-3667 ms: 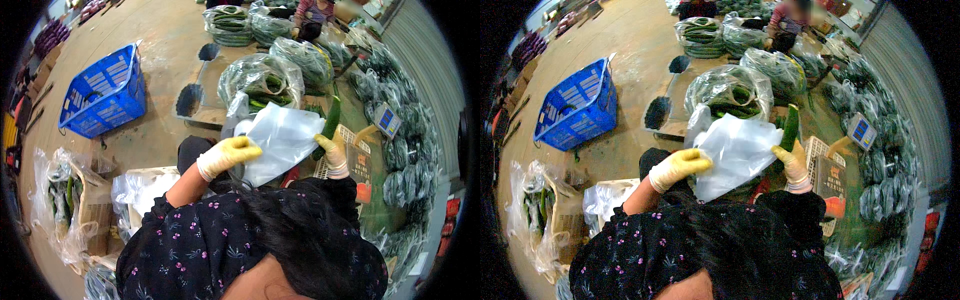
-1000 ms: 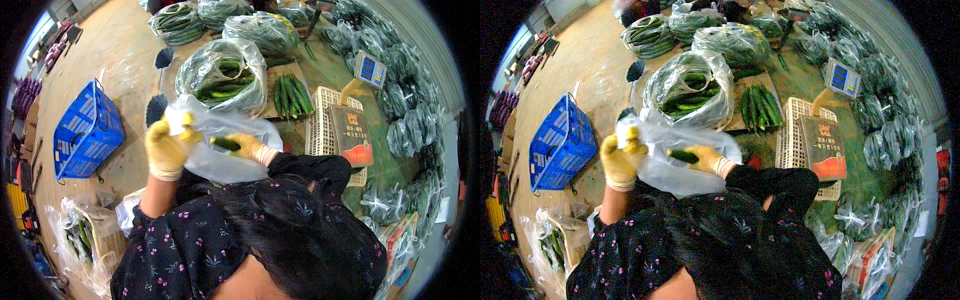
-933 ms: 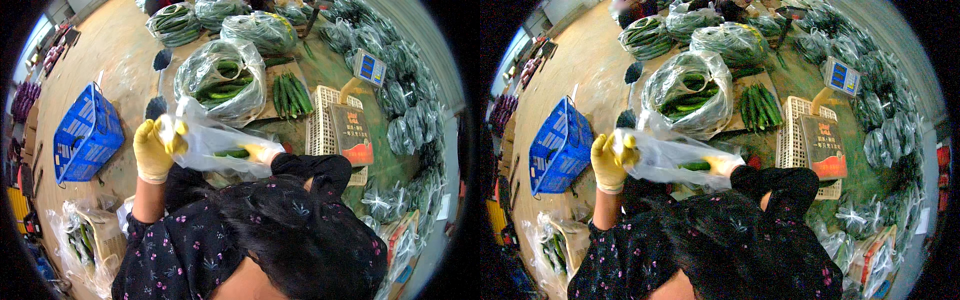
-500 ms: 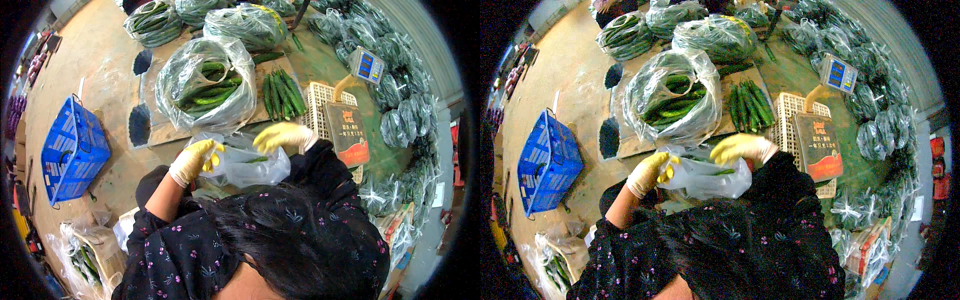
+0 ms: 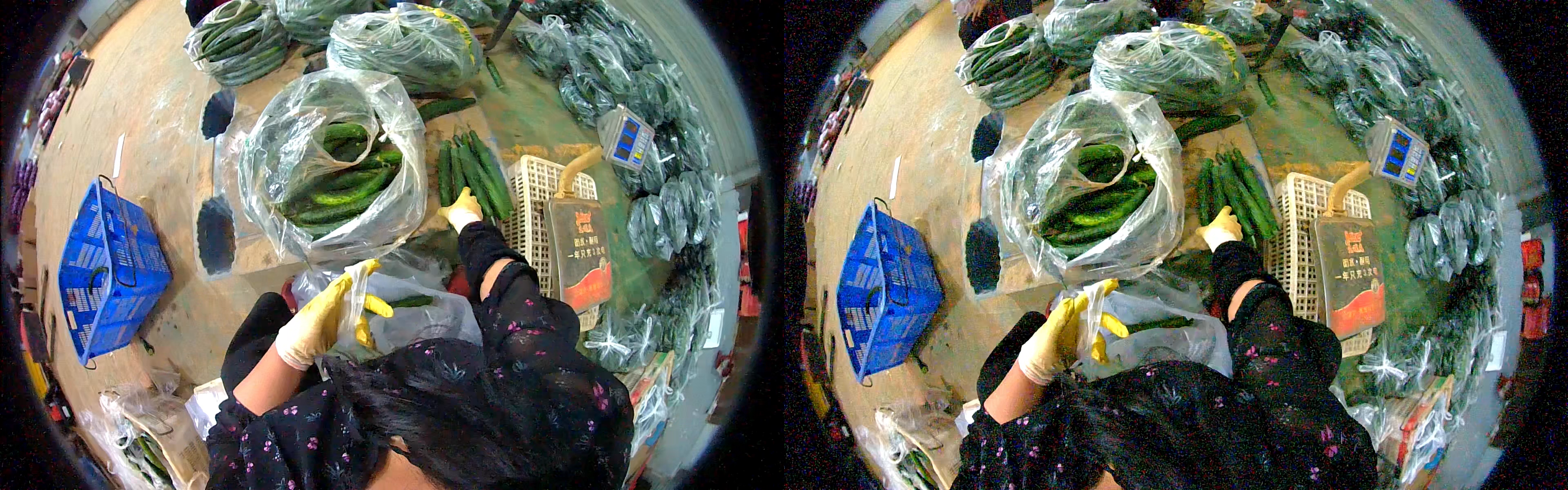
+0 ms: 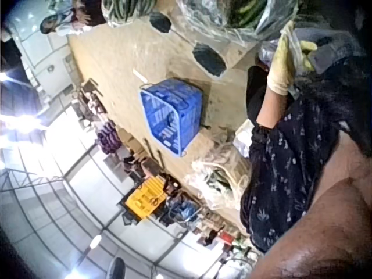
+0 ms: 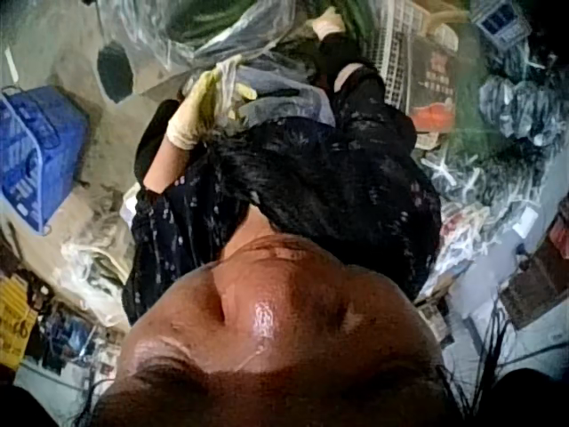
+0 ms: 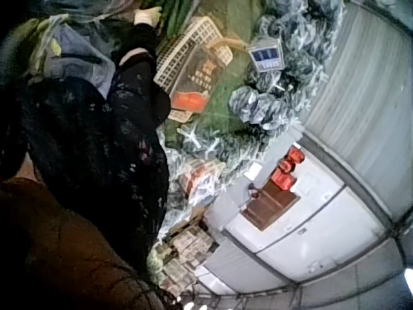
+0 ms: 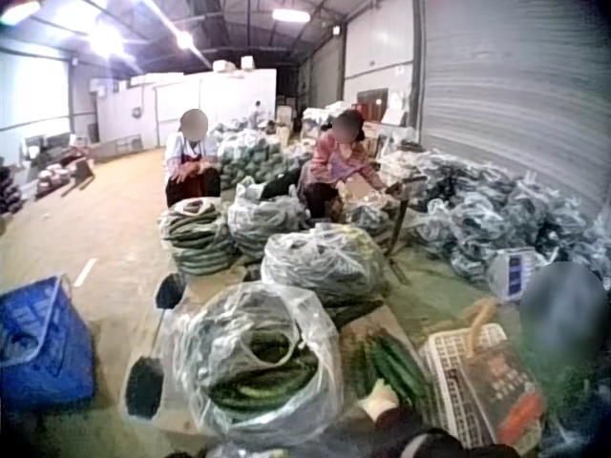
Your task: The person sorts cucumbers by hand and places them into clear plastic bags.
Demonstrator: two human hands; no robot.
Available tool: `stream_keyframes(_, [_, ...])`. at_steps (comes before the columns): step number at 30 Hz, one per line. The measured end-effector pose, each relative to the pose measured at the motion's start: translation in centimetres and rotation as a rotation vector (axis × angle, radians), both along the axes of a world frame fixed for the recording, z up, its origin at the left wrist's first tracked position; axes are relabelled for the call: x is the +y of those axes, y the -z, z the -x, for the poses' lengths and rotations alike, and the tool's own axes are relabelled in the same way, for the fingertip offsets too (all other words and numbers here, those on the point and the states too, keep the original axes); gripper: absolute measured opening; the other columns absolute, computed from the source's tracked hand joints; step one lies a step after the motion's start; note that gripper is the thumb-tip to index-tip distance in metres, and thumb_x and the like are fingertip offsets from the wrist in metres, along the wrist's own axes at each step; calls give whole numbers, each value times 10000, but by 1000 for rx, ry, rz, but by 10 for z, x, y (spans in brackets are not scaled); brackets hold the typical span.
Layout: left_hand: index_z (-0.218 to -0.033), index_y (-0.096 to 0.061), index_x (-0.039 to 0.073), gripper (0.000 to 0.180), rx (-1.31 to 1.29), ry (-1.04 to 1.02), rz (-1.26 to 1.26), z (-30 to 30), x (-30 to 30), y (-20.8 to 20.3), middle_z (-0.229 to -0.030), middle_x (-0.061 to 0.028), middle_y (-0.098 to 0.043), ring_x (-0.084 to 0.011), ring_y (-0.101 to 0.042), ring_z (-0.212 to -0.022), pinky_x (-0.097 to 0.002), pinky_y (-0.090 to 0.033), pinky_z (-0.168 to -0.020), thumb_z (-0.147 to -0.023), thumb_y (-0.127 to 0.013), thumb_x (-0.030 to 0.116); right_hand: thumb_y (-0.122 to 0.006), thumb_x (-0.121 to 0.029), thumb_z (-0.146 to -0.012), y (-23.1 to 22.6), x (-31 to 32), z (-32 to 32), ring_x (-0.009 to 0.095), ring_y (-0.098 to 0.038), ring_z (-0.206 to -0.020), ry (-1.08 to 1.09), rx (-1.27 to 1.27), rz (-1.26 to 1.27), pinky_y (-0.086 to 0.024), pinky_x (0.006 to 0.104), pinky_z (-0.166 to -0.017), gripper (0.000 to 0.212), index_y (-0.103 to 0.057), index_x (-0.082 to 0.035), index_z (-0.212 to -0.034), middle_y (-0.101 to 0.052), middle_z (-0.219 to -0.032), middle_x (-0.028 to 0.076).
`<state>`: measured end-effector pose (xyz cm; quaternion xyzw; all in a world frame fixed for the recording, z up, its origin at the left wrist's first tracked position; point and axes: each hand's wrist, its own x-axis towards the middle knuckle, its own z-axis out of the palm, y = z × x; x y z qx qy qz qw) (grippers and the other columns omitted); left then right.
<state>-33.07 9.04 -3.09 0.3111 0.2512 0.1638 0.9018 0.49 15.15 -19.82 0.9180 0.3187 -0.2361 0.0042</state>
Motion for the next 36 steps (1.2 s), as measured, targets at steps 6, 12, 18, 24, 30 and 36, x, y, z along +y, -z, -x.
stream_keyframes(6, [-1391, -226, 117, 625, -12, 2, 53, 7, 5, 10, -984, -159, -596, -192, -590, -622, -313, -501, -578, -912, -371, 492, -798, -368, -575, 10, 8, 23, 354, -530, -1061, 75, 6, -119, -456, 391, -872, 1021, -227, -1, -1339, -507, -1166, 232])
stream_keyframes(12, [-1387, -250, 102, 613, -3, 5, 22, 4, 7, 5, -978, -146, -599, -164, -566, -611, -283, -477, -566, -917, -375, 476, -747, -292, -608, 41, 1, -15, 288, -597, -865, 99, 406, -424, -473, 356, -782, 644, -495, 29, -1106, -600, -990, 176])
stream_keyframes(18, [-1397, -232, 174, 598, -10, -44, 65, 7, 4, 9, -963, -171, -594, -204, -561, -591, -375, -500, -644, -911, -364, 495, -650, -258, -789, -22, -21, -15, 141, -555, -553, 506, 1350, -660, -491, 277, -486, 208, -555, -92, -872, -592, -726, 44])
stream_keyframes(24, [-1394, -232, 205, 598, -96, -87, 134, 8, 3, 24, -925, -173, -604, -215, -588, -612, -445, -516, -670, -900, -378, 510, -676, -163, -758, -132, -52, 67, 222, -570, -990, 59, 1968, -1152, -482, 412, -873, 672, -324, -48, -1319, -539, -1144, 101])
stream_keyframes(30, [-1361, -310, 204, 584, -95, -180, 111, 12, -1, 15, -816, -105, -606, -202, -587, -584, -407, -526, -586, -886, -385, 537, -664, -8, -629, -131, -103, 147, 222, -453, -1159, -311, 1688, -710, -337, 376, -993, 808, -292, -57, -1344, -492, -1215, 86])
stream_keyframes(36, [-1305, -397, 186, 573, -106, -287, 162, 26, 0, 11, -761, -73, -601, -200, -585, -585, -378, -519, -541, -873, -388, 563, -712, -112, -591, 14, -137, 108, 307, -451, -1161, -789, 479, -414, -343, 353, -994, 741, -406, -32, -1260, -498, -1213, 167])
